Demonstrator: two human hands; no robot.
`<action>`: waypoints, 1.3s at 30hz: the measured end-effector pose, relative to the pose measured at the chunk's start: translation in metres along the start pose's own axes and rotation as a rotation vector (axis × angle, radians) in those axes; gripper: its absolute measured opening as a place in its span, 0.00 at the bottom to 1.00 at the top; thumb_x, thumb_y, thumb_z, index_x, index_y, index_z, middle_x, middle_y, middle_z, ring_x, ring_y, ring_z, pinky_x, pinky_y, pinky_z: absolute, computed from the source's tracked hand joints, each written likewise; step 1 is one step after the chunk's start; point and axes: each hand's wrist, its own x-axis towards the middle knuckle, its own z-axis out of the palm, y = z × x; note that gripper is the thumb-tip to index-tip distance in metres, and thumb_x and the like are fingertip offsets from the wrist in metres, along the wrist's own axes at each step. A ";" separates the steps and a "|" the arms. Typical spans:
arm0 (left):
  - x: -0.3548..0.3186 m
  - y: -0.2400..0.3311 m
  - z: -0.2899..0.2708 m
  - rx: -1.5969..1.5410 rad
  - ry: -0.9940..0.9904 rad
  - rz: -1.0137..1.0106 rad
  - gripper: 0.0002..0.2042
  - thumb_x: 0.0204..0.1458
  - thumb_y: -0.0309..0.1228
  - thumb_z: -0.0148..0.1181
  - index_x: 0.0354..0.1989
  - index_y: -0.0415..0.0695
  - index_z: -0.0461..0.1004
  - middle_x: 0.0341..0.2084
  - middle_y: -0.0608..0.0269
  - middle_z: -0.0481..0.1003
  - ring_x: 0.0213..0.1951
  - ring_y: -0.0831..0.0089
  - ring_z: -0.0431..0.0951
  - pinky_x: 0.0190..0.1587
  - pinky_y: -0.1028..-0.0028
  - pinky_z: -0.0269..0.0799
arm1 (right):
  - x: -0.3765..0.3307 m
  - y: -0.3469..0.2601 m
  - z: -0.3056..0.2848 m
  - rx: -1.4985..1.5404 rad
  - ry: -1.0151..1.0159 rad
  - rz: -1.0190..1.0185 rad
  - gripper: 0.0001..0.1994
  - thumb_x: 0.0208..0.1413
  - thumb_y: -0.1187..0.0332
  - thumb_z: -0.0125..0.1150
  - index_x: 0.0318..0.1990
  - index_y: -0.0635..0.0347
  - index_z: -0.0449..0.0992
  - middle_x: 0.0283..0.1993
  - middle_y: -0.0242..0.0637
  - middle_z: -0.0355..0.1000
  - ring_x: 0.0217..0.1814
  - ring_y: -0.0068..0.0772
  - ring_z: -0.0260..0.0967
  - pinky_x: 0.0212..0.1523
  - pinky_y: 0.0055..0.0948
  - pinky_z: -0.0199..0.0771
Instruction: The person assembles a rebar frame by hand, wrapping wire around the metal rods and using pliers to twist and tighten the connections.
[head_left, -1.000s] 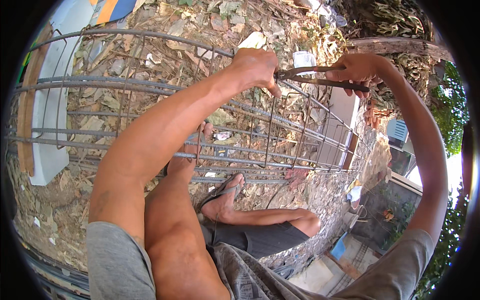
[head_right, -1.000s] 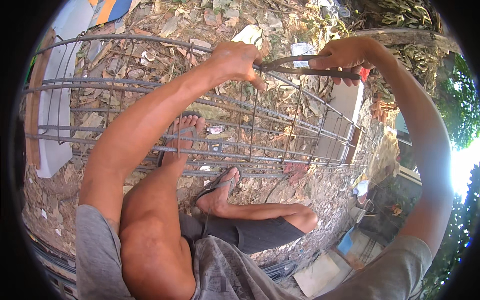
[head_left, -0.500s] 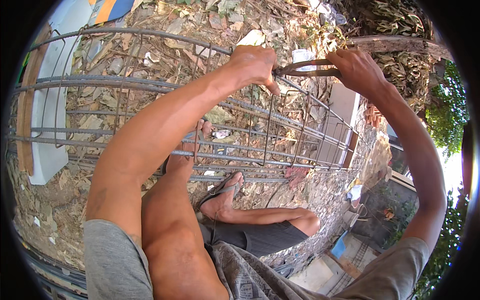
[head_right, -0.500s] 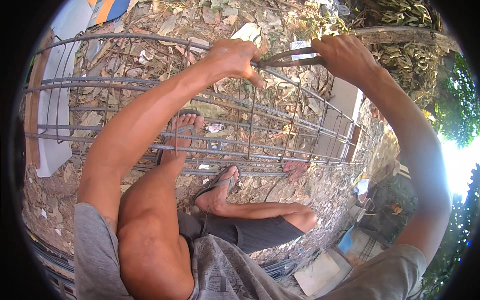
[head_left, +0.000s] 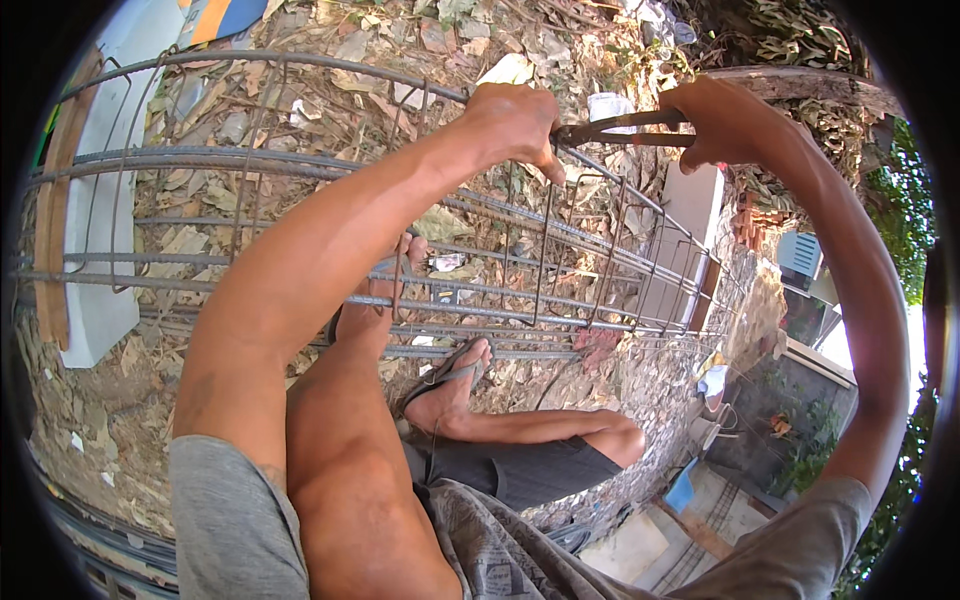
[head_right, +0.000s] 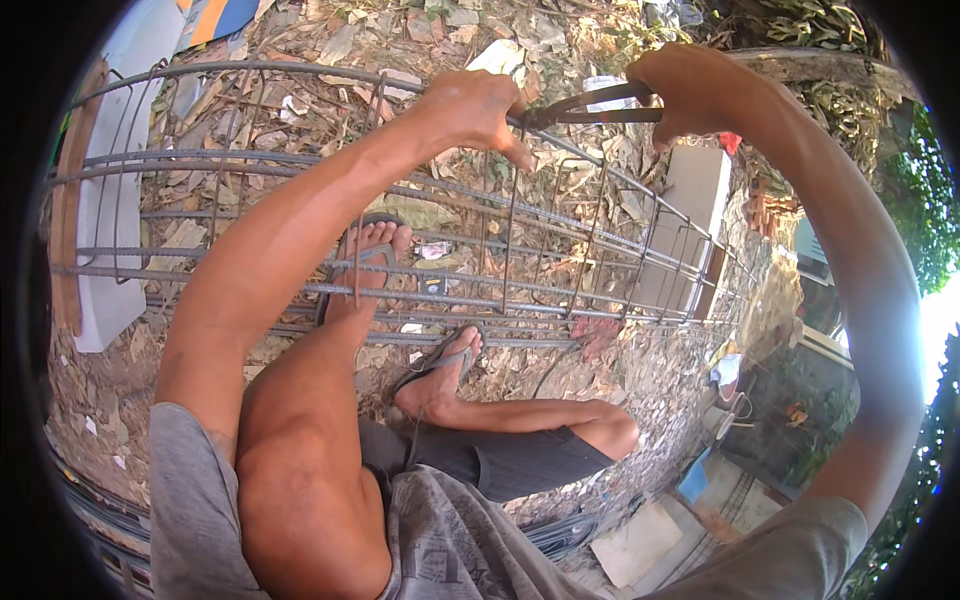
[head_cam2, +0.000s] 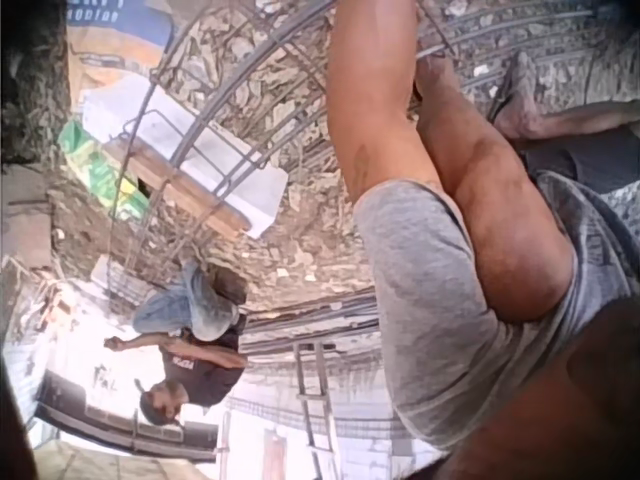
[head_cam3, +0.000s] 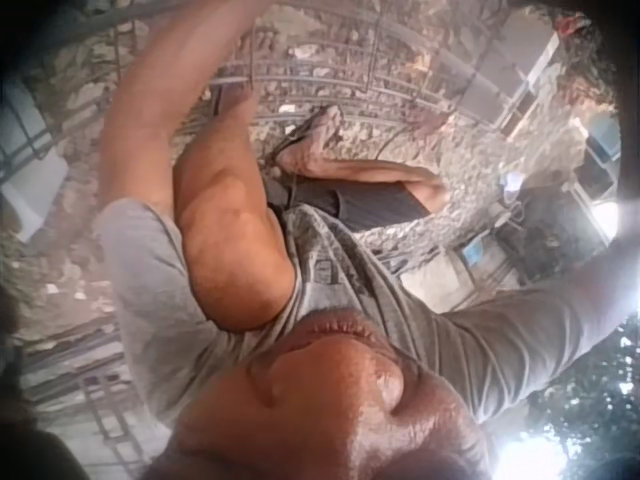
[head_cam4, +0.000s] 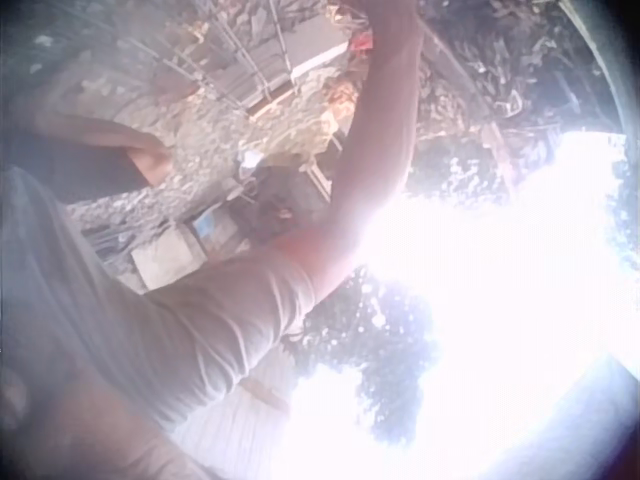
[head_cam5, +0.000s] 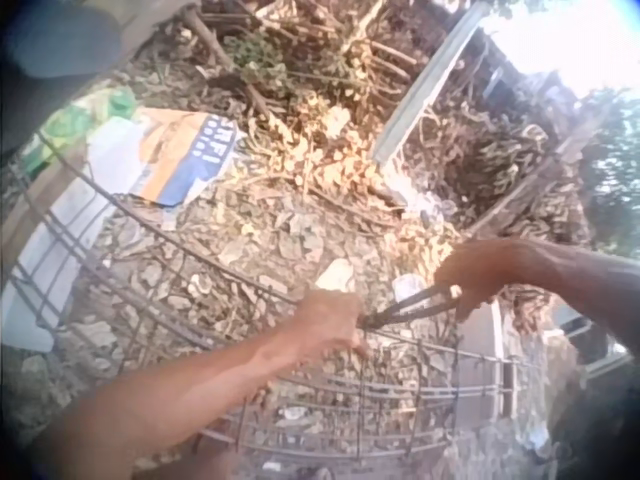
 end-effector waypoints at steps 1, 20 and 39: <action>0.001 0.002 0.002 0.019 0.017 0.011 0.37 0.32 0.64 0.76 0.44 0.46 0.84 0.34 0.59 0.84 0.38 0.61 0.85 0.41 0.63 0.80 | 0.004 0.001 -0.005 0.245 -0.254 0.234 0.15 0.42 0.69 0.76 0.36 0.62 0.78 0.26 0.40 0.78 0.25 0.36 0.79 0.28 0.36 0.78; 0.003 0.001 -0.006 -0.047 -0.033 0.022 0.32 0.33 0.57 0.76 0.46 0.48 0.85 0.32 0.57 0.84 0.38 0.58 0.85 0.42 0.58 0.76 | 0.007 0.008 0.012 -0.016 -0.080 0.157 0.14 0.54 0.58 0.74 0.40 0.57 0.82 0.29 0.37 0.80 0.29 0.36 0.79 0.36 0.36 0.81; 0.017 -0.004 0.006 -0.061 -0.007 0.042 0.35 0.30 0.54 0.77 0.51 0.52 0.84 0.47 0.56 0.84 0.48 0.59 0.84 0.52 0.60 0.77 | -0.019 0.034 0.044 -0.608 0.582 -0.401 0.16 0.62 0.54 0.60 0.43 0.60 0.74 0.32 0.34 0.70 0.33 0.34 0.74 0.33 0.44 0.76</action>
